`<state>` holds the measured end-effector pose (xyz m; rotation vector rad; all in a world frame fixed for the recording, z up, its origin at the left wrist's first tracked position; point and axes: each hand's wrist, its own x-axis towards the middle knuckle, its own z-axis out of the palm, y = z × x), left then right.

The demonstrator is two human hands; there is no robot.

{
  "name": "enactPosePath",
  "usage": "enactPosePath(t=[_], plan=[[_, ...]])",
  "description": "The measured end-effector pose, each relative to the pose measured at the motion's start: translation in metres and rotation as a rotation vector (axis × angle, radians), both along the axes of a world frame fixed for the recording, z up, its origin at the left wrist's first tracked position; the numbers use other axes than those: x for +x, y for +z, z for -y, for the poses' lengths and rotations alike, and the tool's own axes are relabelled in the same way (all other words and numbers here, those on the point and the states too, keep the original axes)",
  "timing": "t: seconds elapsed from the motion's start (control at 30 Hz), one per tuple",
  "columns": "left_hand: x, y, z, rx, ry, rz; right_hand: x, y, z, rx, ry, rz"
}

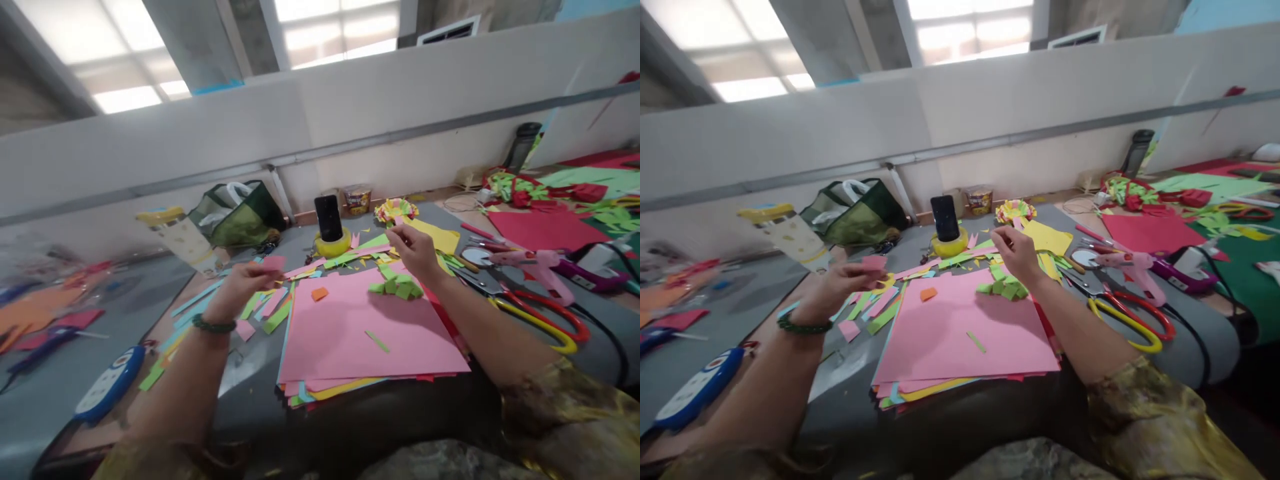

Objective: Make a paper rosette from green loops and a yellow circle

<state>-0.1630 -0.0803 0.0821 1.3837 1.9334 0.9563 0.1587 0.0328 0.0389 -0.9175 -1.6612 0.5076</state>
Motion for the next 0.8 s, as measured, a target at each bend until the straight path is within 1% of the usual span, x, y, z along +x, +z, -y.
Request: enactPosePath(t=[0.07, 0.13, 0.2, 0.27, 0.33, 0.4, 0.47, 0.53, 0.63, 0.7, 0.73, 0.8], plan=[[0.029, -0.005, -0.005, -0.035, -0.112, 0.157, -0.01, 0.002, 0.009, -0.021, 0.15, -0.018], [0.058, -0.014, -0.011, -0.083, -0.214, 0.295, -0.021, 0.0, 0.019, -0.075, 0.322, -0.025], [0.082, -0.026, -0.017, -0.089, -0.258, 0.331, -0.031, -0.004, 0.028, -0.144, 0.457, -0.041], [0.099, -0.037, -0.02, -0.088, -0.295, 0.352, -0.038, -0.009, 0.034, -0.202, 0.519, -0.055], [0.109, -0.047, -0.02, -0.093, -0.33, 0.37, -0.041, -0.014, 0.036, -0.225, 0.518, -0.075], [0.114, -0.053, -0.018, -0.102, -0.357, 0.391, -0.041, -0.018, 0.035, -0.225, 0.497, -0.085], [0.113, -0.056, -0.016, -0.107, -0.384, 0.395, -0.039, -0.019, 0.033, -0.227, 0.482, -0.074], [0.107, -0.055, -0.015, -0.107, -0.409, 0.362, -0.037, -0.019, 0.03, -0.238, 0.485, -0.051], [0.093, -0.049, -0.014, -0.128, -0.452, 0.278, -0.033, -0.018, 0.028, -0.274, 0.508, -0.029], [0.085, -0.045, -0.014, -0.124, -0.463, 0.123, -0.031, -0.016, 0.028, -0.312, 0.525, -0.025], [0.083, -0.043, -0.014, -0.08, -0.436, -0.002, -0.03, -0.016, 0.028, -0.332, 0.533, -0.023], [0.083, -0.044, -0.013, 0.078, -0.334, -0.246, -0.03, -0.015, 0.03, -0.36, 0.539, -0.019]])
